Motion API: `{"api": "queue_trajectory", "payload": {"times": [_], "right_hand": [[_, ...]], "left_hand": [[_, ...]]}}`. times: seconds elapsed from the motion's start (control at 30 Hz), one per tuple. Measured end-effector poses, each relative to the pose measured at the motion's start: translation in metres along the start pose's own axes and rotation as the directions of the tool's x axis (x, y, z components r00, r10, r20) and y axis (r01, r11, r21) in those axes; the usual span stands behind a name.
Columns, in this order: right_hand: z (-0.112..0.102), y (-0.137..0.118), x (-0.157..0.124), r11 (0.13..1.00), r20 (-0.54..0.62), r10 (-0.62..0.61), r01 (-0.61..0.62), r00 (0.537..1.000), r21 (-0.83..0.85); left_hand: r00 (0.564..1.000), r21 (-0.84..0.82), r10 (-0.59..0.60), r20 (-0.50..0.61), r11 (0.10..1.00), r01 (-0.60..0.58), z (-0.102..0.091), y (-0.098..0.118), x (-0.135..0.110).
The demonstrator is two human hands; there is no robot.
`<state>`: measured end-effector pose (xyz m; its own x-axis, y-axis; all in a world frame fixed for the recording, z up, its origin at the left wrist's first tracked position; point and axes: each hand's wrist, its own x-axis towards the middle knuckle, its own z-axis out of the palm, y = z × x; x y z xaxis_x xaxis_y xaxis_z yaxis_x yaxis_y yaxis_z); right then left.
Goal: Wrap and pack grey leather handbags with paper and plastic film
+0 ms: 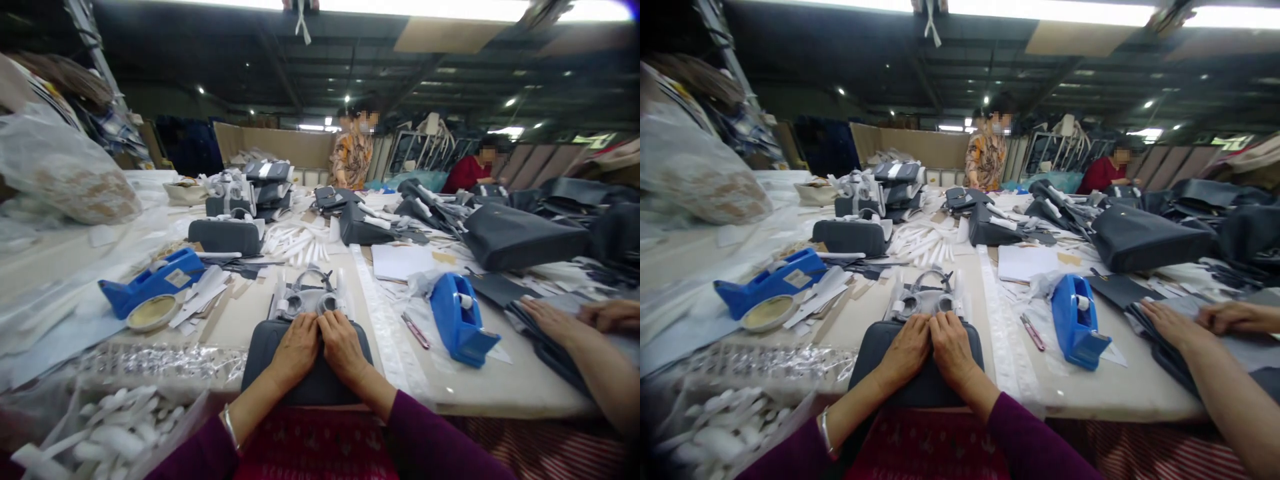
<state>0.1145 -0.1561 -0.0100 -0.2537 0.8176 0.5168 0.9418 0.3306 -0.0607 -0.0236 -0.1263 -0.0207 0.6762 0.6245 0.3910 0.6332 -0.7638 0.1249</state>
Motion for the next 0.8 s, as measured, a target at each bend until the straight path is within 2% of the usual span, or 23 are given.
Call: {"api": "queue_trajectory", "payload": {"times": [0.2,0.33,0.4,0.63,0.7,0.8], "right_hand": [[0.003,-0.002,-0.008,0.999,-0.037,-0.006,0.008,0.999,0.044],[0.02,0.007,-0.01,0.995,-0.14,-0.07,0.078,0.988,0.055],[0.027,0.012,-0.006,0.993,-0.157,-0.087,0.098,0.984,0.062],[0.027,0.011,0.0,0.996,-0.177,-0.052,0.064,0.983,0.067],[0.023,0.014,0.005,0.989,-0.141,-0.015,0.035,0.99,0.145],[0.014,0.022,0.029,0.948,-0.009,0.029,-0.025,1.0,0.319]], "left_hand": [[1.0,0.055,-0.004,0.0,0.999,0.004,-0.002,0.006,-0.006],[1.0,0.101,-0.02,-0.013,0.995,0.021,0.003,0.005,-0.007],[1.0,0.109,-0.025,-0.01,0.994,0.026,0.005,0.003,-0.005],[0.994,0.063,-0.097,-0.044,0.993,0.1,0.02,-0.005,0.0],[0.994,0.045,-0.096,-0.046,0.994,0.098,0.025,-0.008,0.0],[0.996,0.022,-0.085,-0.036,0.996,0.085,0.028,-0.012,0.004]]}}
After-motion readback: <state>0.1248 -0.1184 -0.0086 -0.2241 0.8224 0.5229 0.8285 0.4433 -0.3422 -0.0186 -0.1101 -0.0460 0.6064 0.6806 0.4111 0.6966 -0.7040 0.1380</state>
